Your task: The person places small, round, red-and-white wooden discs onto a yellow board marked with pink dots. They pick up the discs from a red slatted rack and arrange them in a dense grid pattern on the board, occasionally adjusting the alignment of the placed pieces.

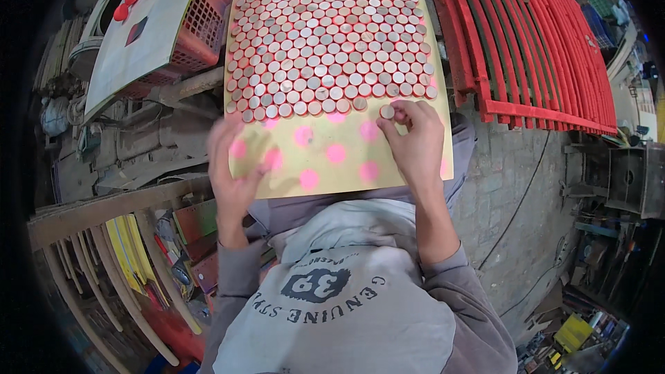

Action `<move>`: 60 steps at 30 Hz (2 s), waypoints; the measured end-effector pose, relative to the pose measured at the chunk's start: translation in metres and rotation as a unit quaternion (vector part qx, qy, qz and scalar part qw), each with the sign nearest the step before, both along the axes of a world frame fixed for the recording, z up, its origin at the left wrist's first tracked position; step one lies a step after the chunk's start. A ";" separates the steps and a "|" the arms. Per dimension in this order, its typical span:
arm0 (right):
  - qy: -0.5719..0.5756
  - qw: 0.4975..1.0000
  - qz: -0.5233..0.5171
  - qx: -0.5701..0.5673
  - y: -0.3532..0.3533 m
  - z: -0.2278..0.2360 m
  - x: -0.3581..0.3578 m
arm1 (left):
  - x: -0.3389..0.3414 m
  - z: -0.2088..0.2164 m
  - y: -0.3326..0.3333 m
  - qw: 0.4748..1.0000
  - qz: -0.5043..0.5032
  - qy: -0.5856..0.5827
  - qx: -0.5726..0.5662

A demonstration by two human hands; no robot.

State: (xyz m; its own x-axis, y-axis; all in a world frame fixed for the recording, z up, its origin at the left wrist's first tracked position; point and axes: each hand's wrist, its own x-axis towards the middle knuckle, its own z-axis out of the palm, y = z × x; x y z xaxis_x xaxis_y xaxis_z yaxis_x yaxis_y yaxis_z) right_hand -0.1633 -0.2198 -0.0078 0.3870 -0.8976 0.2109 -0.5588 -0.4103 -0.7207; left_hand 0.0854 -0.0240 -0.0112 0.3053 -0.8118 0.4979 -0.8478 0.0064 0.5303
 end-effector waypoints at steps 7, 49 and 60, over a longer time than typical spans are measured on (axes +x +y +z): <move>-0.047 0.995 -0.059 0.061 0.003 -0.007 0.015 | 0.043 -0.018 -0.044 0.992 0.051 -0.088 0.075; -0.098 0.975 0.162 -0.113 0.004 -0.002 0.015 | 0.091 -0.036 -0.060 0.989 -0.086 0.011 0.120; -0.104 0.976 0.162 -0.103 0.009 0.005 0.014 | 0.108 -0.052 -0.045 0.987 -0.066 0.088 0.118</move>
